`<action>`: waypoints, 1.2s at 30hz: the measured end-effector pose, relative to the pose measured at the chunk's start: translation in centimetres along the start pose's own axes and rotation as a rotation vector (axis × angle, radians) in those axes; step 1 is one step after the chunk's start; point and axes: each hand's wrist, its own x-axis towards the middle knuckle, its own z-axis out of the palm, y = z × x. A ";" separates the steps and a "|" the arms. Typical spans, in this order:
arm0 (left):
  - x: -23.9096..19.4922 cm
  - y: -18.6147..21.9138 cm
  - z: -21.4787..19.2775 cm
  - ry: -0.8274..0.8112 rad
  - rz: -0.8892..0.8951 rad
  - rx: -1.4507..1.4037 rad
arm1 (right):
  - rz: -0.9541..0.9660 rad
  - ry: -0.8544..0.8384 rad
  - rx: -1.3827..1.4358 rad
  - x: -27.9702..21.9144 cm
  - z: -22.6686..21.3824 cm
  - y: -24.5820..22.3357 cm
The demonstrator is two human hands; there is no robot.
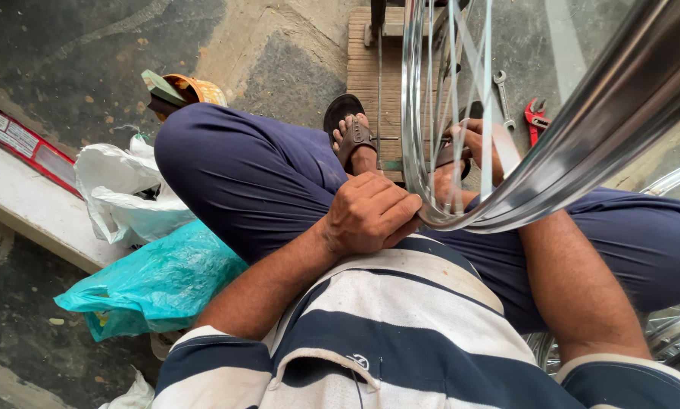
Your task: The person sits on the ground and uses a wrench to tighten the spokes on a bicycle wheel. The person rotates the wheel to access different sections and continues adjusting the spokes.
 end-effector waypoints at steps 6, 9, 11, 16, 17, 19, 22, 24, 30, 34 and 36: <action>-0.3 -0.2 0.6 -0.029 -0.018 0.012 | 0.108 0.100 -0.153 0.8 0.1 0.0; -0.3 0.0 0.6 -0.035 -0.029 0.004 | 0.090 0.042 -0.104 0.9 -0.2 0.0; -0.1 0.1 0.7 -0.035 -0.037 -0.019 | 0.100 0.058 -0.180 1.0 -0.3 0.3; -0.4 -0.3 0.2 -0.030 -0.025 -0.093 | -0.089 0.078 -0.304 0.9 -0.3 -0.2; -0.4 -0.8 0.2 -0.035 -0.021 -0.132 | -0.152 0.093 -0.328 0.6 -0.2 -0.6; -0.2 -2.5 0.8 0.137 -0.143 -0.293 | -0.207 0.088 -0.107 -0.3 0.1 -1.4; 0.7 -6.8 3.4 0.006 -0.892 -0.263 | -0.228 0.055 -0.095 -1.2 1.1 -2.9; 1.5 -10.7 5.7 0.242 -0.771 -0.364 | -0.232 0.050 -0.155 -1.3 2.2 -3.8; 0.3 -14.9 12.3 -0.065 -0.733 -0.409 | -0.315 0.007 -0.206 -1.0 4.4 -4.4; 0.0 -15.3 12.9 -0.062 -0.781 -0.512 | -0.321 -0.052 -0.147 0.0 4.1 -4.1; -0.1 -15.3 12.8 -0.075 -0.798 -0.532 | -0.311 -0.076 -0.126 0.2 3.8 -3.5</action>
